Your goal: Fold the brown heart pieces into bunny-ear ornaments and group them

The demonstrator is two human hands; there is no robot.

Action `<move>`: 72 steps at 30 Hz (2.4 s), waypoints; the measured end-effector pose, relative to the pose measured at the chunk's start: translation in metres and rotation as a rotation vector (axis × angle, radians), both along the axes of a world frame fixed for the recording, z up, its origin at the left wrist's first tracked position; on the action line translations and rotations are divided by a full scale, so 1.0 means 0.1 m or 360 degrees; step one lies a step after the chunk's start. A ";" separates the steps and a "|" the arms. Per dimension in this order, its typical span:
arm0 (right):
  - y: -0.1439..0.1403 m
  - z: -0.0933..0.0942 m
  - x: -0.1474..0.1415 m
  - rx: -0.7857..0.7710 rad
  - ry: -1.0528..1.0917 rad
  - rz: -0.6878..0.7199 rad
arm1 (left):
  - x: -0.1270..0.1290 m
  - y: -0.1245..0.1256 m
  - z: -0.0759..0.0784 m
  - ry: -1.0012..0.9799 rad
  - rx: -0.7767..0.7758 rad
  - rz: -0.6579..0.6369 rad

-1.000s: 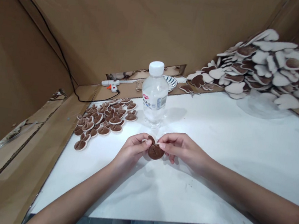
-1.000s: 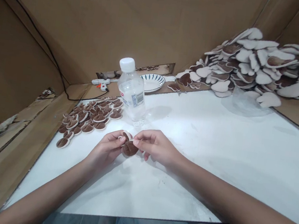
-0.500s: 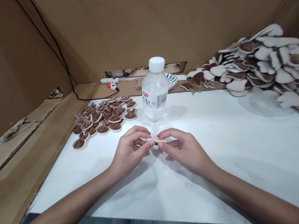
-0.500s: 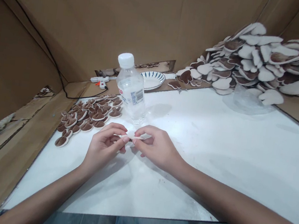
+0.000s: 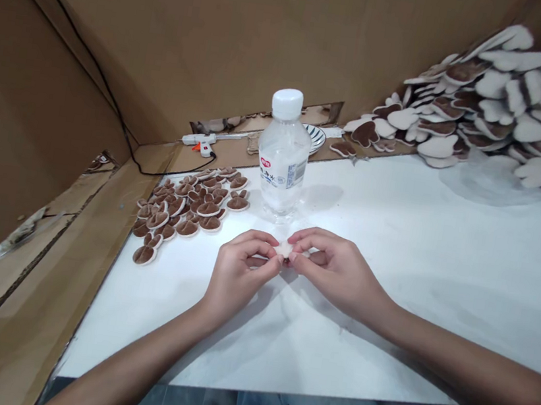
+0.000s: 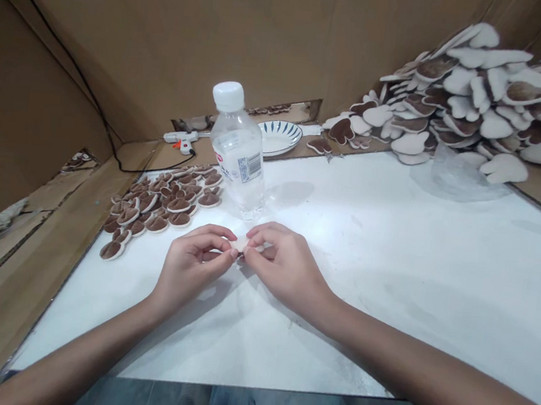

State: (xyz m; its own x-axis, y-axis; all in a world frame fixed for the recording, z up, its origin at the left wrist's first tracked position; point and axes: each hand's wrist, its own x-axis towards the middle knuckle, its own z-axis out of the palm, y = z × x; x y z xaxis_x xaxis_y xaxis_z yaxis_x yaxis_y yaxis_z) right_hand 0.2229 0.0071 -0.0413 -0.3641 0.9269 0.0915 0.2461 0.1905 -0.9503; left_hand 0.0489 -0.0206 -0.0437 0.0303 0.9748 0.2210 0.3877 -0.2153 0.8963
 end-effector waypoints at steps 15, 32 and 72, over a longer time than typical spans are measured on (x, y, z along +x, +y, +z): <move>-0.09 -0.03 -0.03 0.0069 -0.0194 -0.0067 | 0.10 -0.05 0.01 0.0050 0.0074 -0.0007; 0.08 0.10 0.08 -0.0716 0.0405 0.0123 | -0.03 -0.01 0.06 -0.0040 0.0064 -0.0193; 0.03 0.03 0.05 -0.0492 0.0285 0.0277 | -0.01 0.05 0.01 -0.0730 -0.0498 -0.0242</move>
State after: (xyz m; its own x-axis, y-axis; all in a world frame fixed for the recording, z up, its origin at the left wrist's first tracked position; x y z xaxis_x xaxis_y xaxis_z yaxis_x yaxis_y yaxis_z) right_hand 0.2275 0.0100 -0.0380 -0.5216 0.8466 -0.1059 0.0606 -0.0871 -0.9944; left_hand 0.0480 -0.0152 -0.0427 0.1442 0.9881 -0.0535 -0.0702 0.0641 0.9955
